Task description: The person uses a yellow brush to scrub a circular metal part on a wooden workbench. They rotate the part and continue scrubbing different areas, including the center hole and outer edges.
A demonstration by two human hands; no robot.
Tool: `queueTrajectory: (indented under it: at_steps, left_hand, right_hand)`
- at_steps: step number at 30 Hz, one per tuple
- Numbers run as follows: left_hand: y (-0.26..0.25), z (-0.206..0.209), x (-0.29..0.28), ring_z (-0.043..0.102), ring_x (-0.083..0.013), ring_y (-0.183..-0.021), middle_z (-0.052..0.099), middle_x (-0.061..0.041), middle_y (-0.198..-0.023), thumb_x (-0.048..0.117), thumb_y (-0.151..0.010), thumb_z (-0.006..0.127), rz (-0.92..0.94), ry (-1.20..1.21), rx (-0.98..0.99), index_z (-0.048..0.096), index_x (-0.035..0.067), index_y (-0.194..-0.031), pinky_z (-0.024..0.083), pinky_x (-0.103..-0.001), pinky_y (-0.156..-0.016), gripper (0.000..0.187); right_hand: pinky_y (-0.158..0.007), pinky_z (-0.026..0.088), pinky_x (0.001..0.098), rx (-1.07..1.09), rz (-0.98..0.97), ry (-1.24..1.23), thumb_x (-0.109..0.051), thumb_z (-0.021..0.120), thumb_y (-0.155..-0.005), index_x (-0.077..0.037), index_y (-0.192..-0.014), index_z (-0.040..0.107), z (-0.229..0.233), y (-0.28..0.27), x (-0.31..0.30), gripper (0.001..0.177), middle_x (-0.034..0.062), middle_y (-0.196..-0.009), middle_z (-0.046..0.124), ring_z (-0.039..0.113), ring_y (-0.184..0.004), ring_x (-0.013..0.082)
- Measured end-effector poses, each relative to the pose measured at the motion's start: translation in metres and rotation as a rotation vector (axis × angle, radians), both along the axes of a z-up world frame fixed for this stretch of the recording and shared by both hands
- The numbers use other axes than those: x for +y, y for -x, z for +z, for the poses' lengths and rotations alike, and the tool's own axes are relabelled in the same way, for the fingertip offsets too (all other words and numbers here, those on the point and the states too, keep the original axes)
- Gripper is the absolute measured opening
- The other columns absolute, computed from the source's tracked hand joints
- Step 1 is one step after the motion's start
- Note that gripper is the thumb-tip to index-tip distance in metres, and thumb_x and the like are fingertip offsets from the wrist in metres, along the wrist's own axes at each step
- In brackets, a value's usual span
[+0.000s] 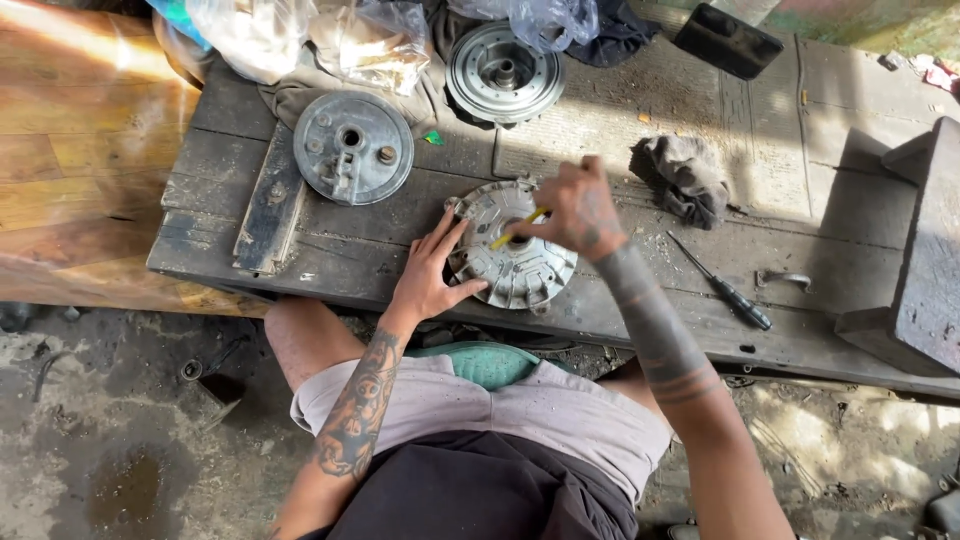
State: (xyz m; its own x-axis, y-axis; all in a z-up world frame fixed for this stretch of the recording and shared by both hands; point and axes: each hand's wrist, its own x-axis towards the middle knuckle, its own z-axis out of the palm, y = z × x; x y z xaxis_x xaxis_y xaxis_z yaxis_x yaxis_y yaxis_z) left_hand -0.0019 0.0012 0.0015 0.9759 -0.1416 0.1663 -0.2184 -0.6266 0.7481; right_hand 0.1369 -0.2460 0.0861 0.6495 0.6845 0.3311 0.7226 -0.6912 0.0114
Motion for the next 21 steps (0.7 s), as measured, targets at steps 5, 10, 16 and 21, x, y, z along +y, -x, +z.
queueTrajectory:
  at_steps: [5, 10, 16, 21]
  left_hand:
    - [0.002, 0.003, 0.0, 0.047, -0.0367, -0.143, 0.024, -0.014, -0.173, 0.067, -0.082, 0.079, -0.003, 0.007, 0.015, 0.037, 0.02, -0.164, 0.035, -0.05, -0.113, 0.103]
    - [0.008, 0.005, -0.002, 0.045, -0.0401, -0.144, 0.022, -0.015, -0.174, 0.065, -0.083, 0.079, -0.016, 0.017, 0.073, 0.036, 0.019, -0.165, 0.033, -0.053, -0.114, 0.104]
    - [-0.004, 0.004, 0.0, 0.045, -0.038, -0.144, 0.022, -0.014, -0.174, 0.065, -0.083, 0.078, -0.014, 0.006, 0.058, 0.037, 0.019, -0.164, 0.034, -0.051, -0.114, 0.102]
    - [0.005, 0.004, 0.0, 0.046, -0.0375, -0.143, 0.022, -0.014, -0.173, 0.065, -0.084, 0.078, -0.016, 0.006, 0.057, 0.037, 0.019, -0.165, 0.034, -0.051, -0.113, 0.102]
  right_hand:
    - [-0.092, 0.038, 0.0444, 0.017, -0.066, 0.01, -0.08, 0.074, -0.081, -0.024, -0.074, 0.073, -0.007, -0.025, -0.02, 0.057, -0.003, -0.067, 0.069, 0.064, -0.074, 0.02]
    - [-0.084, 0.043, 0.0459, -0.034, 0.034, -0.049, -0.079, 0.076, -0.075, -0.02, -0.068, 0.069, -0.015, -0.017, -0.019, 0.06, -0.0025, -0.065, 0.069, 0.065, -0.071, 0.0214]
    - [-0.086, 0.041, 0.0439, 0.046, 0.021, -0.109, -0.081, 0.074, -0.082, -0.021, -0.062, 0.068, -0.005, -0.015, -0.012, 0.063, -0.0033, -0.06, 0.067, 0.062, -0.065, 0.0203]
    - [-0.086, 0.042, 0.043, 0.109, -0.027, -0.084, -0.08, 0.072, -0.085, -0.02, -0.06, 0.065, 0.0, 0.002, -0.002, 0.066, -0.0005, -0.056, 0.065, 0.064, -0.061, 0.0209]
